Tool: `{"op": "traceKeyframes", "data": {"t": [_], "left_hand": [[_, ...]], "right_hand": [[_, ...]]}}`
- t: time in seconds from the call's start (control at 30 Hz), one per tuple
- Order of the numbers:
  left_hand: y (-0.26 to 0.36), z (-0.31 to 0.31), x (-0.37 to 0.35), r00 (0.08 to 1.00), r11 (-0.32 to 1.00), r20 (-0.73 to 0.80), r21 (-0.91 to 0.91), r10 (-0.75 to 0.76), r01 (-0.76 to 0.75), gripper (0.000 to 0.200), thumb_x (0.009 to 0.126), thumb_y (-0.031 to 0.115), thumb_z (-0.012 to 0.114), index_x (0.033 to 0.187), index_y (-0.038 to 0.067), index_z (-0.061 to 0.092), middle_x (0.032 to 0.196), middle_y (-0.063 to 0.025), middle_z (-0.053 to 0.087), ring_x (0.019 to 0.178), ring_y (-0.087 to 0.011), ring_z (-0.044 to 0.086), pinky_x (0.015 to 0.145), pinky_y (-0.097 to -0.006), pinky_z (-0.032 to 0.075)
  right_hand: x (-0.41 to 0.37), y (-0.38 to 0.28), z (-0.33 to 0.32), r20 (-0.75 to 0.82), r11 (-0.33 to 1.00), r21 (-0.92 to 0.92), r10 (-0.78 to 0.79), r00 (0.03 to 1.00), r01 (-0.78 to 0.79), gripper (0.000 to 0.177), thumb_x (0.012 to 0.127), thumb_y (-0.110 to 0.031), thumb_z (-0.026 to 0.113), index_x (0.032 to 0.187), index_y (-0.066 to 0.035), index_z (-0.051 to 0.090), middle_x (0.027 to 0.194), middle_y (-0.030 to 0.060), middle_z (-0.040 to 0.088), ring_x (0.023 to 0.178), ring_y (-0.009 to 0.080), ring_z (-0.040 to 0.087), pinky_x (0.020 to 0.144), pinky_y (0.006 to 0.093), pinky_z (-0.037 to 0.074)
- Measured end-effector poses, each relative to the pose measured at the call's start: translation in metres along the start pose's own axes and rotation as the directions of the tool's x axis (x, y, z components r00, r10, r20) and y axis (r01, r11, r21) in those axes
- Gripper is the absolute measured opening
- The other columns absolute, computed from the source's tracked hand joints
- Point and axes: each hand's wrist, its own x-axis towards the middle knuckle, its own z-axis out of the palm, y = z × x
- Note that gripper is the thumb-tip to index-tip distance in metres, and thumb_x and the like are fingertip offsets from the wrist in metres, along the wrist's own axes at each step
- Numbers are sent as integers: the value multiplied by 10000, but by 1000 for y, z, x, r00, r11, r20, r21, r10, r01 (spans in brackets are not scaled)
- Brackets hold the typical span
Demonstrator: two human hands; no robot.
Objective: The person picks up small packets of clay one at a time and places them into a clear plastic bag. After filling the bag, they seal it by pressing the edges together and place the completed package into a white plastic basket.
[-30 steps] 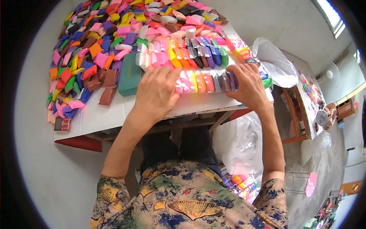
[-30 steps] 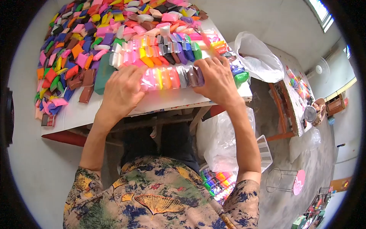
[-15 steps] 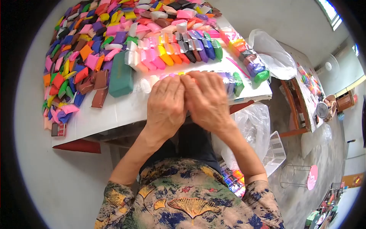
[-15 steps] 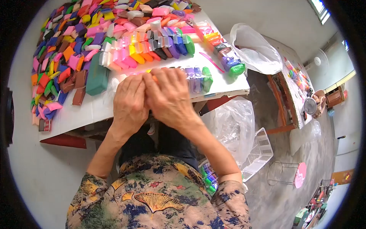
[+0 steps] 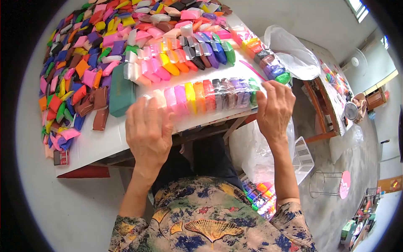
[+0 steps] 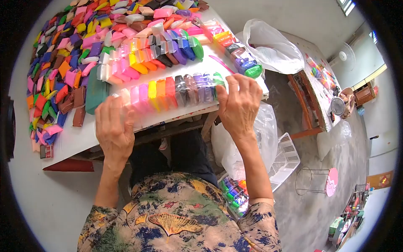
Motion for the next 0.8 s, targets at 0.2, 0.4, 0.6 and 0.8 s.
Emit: {"op": "traceKeyframes", "data": {"t": [0.2,0.4,0.6,0.8], "left_hand": [[28,1,17,989,989,42,-47,140,-138,350,929,167,564,1214,-34,601,1206,-209,583,1117,-396,542,982,-488,422],[5,-2,10,989,998,139,33,41,-46,311,899,166,592,1176,29,617,1150,-158,591,1078,-357,552,923,-473,453],[-13,-20,-7,985,982,109,147,-135,118,279,954,120,529,1183,-23,600,1183,-200,599,1119,-408,546,960,-488,437],[16,-8,12,990,991,48,17,130,-131,285,991,124,500,1213,-20,606,1206,-202,619,1120,-394,568,971,-468,441]], "right_hand": [[24,-81,1,8,911,399,-113,994,101,323,803,-96,687,1120,-47,657,1132,144,612,1054,338,563,905,477,443],[20,-67,18,-14,888,425,-191,981,179,191,847,-203,686,976,-72,635,1022,100,574,983,300,543,882,451,427],[19,-14,-13,26,996,32,-87,996,86,192,832,-230,686,924,-62,688,1000,135,618,1020,317,563,906,455,414],[28,-104,22,-76,840,472,-264,962,268,224,698,-211,671,839,-39,693,966,147,643,1005,288,605,833,433,486]]}}
